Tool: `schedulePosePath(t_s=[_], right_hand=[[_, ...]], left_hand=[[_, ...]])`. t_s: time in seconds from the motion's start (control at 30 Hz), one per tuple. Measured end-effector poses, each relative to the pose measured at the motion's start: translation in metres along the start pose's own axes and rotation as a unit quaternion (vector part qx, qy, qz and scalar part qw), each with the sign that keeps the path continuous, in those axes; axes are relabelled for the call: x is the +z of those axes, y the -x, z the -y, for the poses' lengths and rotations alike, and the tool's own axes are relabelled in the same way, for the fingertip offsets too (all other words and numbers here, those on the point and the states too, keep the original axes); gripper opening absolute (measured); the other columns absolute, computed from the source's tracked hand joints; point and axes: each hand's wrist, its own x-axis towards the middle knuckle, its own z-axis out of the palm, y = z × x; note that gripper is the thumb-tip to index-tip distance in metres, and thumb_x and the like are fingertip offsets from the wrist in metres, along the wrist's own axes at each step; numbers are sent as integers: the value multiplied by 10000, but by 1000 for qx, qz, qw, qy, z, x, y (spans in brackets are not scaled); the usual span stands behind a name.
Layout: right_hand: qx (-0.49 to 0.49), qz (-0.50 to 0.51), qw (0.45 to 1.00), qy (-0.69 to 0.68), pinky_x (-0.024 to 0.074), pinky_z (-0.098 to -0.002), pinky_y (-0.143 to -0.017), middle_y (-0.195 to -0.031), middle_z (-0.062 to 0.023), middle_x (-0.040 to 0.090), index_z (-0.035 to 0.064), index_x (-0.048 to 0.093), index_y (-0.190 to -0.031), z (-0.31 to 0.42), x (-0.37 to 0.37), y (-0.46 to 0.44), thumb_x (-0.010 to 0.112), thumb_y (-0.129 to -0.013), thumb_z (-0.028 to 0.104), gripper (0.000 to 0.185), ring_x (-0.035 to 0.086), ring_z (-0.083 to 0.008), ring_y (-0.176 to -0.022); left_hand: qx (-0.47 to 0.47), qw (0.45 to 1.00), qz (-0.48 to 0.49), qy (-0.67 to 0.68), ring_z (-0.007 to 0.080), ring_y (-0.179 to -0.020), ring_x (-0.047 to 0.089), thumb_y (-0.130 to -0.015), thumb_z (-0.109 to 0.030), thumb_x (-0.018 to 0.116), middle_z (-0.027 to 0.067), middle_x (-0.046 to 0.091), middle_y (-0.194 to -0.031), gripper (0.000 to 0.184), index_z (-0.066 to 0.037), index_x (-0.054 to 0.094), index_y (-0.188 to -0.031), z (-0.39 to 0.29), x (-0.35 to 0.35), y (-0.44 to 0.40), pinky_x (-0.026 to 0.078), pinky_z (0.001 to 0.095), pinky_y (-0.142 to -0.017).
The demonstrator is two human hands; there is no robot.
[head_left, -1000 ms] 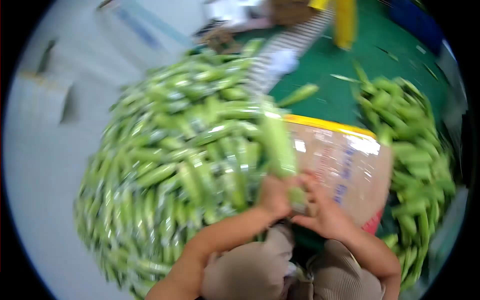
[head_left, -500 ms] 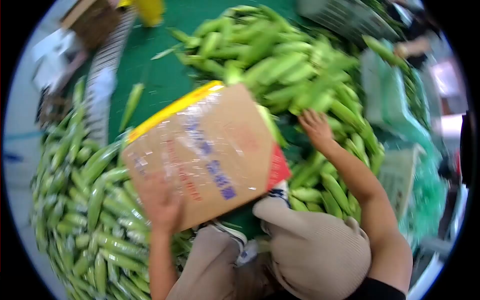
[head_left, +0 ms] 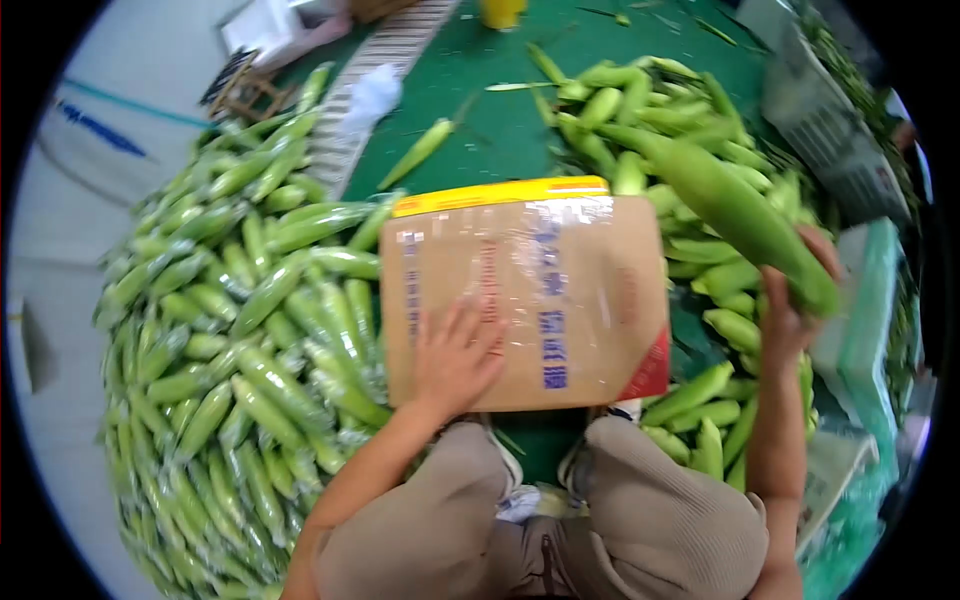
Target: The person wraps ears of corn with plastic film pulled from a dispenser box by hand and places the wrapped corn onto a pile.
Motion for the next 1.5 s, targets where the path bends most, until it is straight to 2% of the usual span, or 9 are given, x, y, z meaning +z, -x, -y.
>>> schedulePosePath(t_s=[0.2,0.33,0.47,0.67,0.87,1.03,1.23,1.37,1.5], right_hand=[[64,307,887,-340,516,-408,-1085,-1377,-106,672,90,655,-1292,21,150,40,879,-808,47,535,642,-273,-1270],[-20,477,866,-149,503,-455,-1087,-1357,-130,676,88,641,-1293,12,182,72,855,-843,177,506,639,-357,-1247],[-38,471,869,-145,460,-497,-1099,-1392,-140,633,98,618,-1362,10,173,77,861,-827,259,609,595,-380,-1275],[-156,496,852,-54,487,-451,-966,-1253,-113,615,142,620,-1418,1,76,63,887,-740,296,744,593,-306,-1182],[-190,533,824,12,504,-409,-844,-947,-39,667,132,731,-1191,1,82,111,802,-810,259,407,654,-242,-959],[128,234,953,-143,588,-368,-756,-1029,-143,756,57,740,-1114,51,88,83,681,-947,-25,195,742,-314,-898],[-91,416,905,0,522,-429,-938,-1153,-130,649,133,603,-1380,58,188,80,882,-736,247,711,627,-327,-1090],[-112,436,889,83,500,-430,-871,-1070,-101,586,176,581,-1399,56,201,83,904,-679,294,799,589,-307,-1057],[-103,442,889,62,480,-419,-852,-1038,-102,593,193,573,-1451,51,180,84,836,-744,201,754,594,-306,-1031]], left_hand=[[20,1000,14,0,324,-1443,462,-933,-433,699,63,548,-1541,424,-296,722,-1334,-2,-12,-3,246,688,-1190],[106,991,-81,27,298,-1391,500,-876,-430,767,35,590,-1473,419,-216,747,-1236,11,-16,11,275,651,-1181],[-7,971,-240,8,284,-1213,593,-768,-412,875,1,668,-1262,550,-225,728,-1264,12,-52,-60,401,536,-1099],[1,999,-37,38,304,-1044,645,-647,-419,936,43,674,-1187,733,-276,707,-1329,35,-29,-75,540,436,-885],[7,998,-36,51,313,-1058,646,-634,-346,953,60,669,-1176,744,-258,708,-1331,35,-31,-76,539,440,-906],[21,998,-12,49,310,-1044,648,-647,-343,946,54,677,-1177,730,-275,703,-1332,39,-37,-73,541,444,-892],[55,996,-9,63,329,-1136,616,-635,-404,951,96,625,-1274,852,-192,641,-1400,38,-41,-81,521,455,-958],[9,958,-249,142,376,-1128,542,-520,-538,981,165,506,-1208,1038,-144,623,-1411,72,-21,-6,454,475,-1027],[-105,994,-26,27,319,-962,586,-783,-368,903,104,584,-991,503,-98,732,-1171,58,-35,21,472,440,-911]])
